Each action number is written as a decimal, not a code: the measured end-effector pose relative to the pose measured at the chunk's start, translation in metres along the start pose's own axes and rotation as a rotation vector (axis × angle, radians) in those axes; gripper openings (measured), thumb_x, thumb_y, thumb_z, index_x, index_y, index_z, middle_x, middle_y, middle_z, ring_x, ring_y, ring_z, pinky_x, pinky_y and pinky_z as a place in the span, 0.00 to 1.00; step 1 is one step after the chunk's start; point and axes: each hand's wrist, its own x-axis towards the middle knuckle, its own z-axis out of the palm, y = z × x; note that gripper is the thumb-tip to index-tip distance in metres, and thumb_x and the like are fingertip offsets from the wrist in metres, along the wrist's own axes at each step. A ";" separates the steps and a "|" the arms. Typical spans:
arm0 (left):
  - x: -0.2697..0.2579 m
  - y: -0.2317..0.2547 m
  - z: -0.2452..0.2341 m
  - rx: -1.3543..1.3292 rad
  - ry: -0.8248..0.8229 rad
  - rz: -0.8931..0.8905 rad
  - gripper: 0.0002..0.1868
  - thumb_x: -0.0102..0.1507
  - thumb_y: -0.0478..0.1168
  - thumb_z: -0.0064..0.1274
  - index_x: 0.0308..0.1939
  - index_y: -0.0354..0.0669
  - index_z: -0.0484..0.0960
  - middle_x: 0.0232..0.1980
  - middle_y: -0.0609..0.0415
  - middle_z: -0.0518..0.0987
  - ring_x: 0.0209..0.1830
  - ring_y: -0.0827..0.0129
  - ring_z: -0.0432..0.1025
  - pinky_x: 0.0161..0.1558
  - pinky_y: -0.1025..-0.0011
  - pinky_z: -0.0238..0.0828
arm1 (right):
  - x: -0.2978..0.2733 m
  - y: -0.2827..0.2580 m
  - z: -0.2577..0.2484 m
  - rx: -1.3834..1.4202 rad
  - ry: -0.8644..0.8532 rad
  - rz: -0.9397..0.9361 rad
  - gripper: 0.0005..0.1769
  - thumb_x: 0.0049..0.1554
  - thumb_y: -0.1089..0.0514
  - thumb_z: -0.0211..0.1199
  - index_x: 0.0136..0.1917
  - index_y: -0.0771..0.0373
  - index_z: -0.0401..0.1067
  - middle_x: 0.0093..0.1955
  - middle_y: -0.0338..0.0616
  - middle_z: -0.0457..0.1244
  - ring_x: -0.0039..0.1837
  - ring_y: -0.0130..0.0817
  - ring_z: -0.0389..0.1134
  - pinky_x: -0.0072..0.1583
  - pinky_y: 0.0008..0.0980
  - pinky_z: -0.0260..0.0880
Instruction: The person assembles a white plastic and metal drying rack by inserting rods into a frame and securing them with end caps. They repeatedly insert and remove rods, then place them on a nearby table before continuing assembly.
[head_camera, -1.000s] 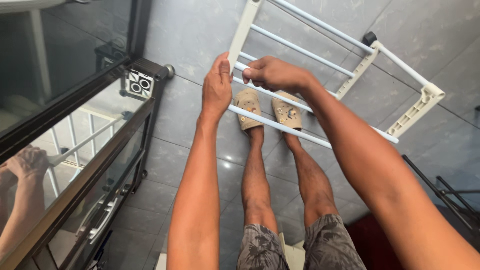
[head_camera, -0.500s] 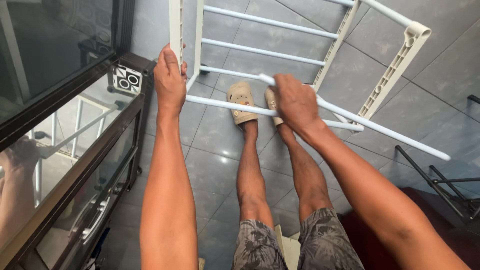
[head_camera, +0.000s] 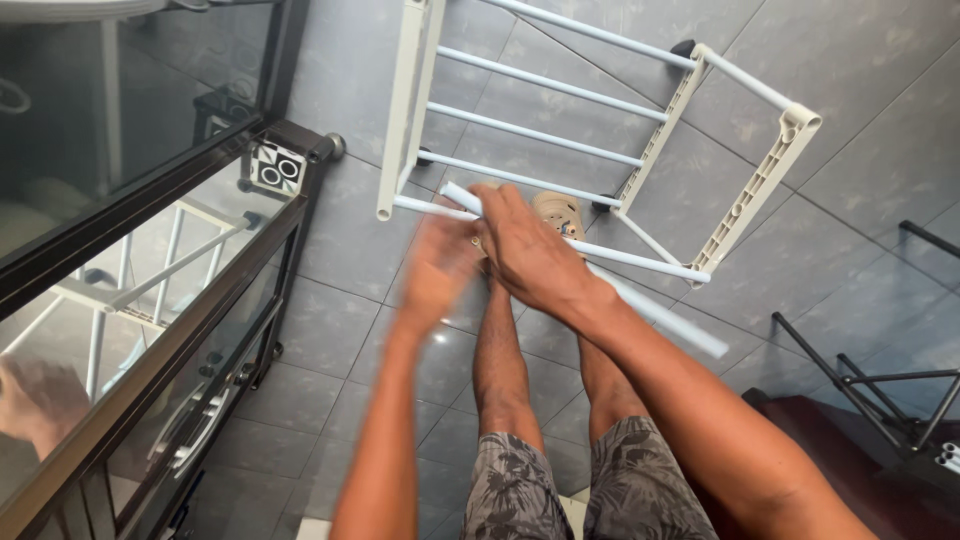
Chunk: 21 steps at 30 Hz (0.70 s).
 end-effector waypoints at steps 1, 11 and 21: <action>-0.016 -0.002 0.016 0.063 -0.006 0.022 0.41 0.63 0.34 0.56 0.75 0.33 0.53 0.66 0.45 0.71 0.65 0.61 0.67 0.62 0.64 0.65 | 0.000 -0.011 0.002 0.045 -0.026 0.062 0.18 0.64 0.62 0.52 0.67 0.67 0.62 0.53 0.58 0.58 0.53 0.55 0.64 0.55 0.48 0.65; -0.012 0.029 0.015 0.243 0.454 0.008 0.16 0.70 0.38 0.46 0.59 0.36 0.79 0.55 0.43 0.81 0.56 0.60 0.76 0.58 0.65 0.71 | 0.026 0.005 0.019 0.137 0.090 0.151 0.23 0.65 0.46 0.57 0.67 0.61 0.71 0.54 0.53 0.63 0.56 0.47 0.68 0.57 0.43 0.69; 0.052 -0.012 -0.092 0.690 0.316 -0.090 0.18 0.71 0.45 0.52 0.58 0.37 0.84 0.45 0.39 0.83 0.48 0.49 0.77 0.48 0.58 0.73 | 0.059 0.103 0.104 -0.077 -0.439 0.317 0.28 0.66 0.35 0.50 0.59 0.59 0.76 0.50 0.56 0.70 0.57 0.54 0.70 0.59 0.50 0.68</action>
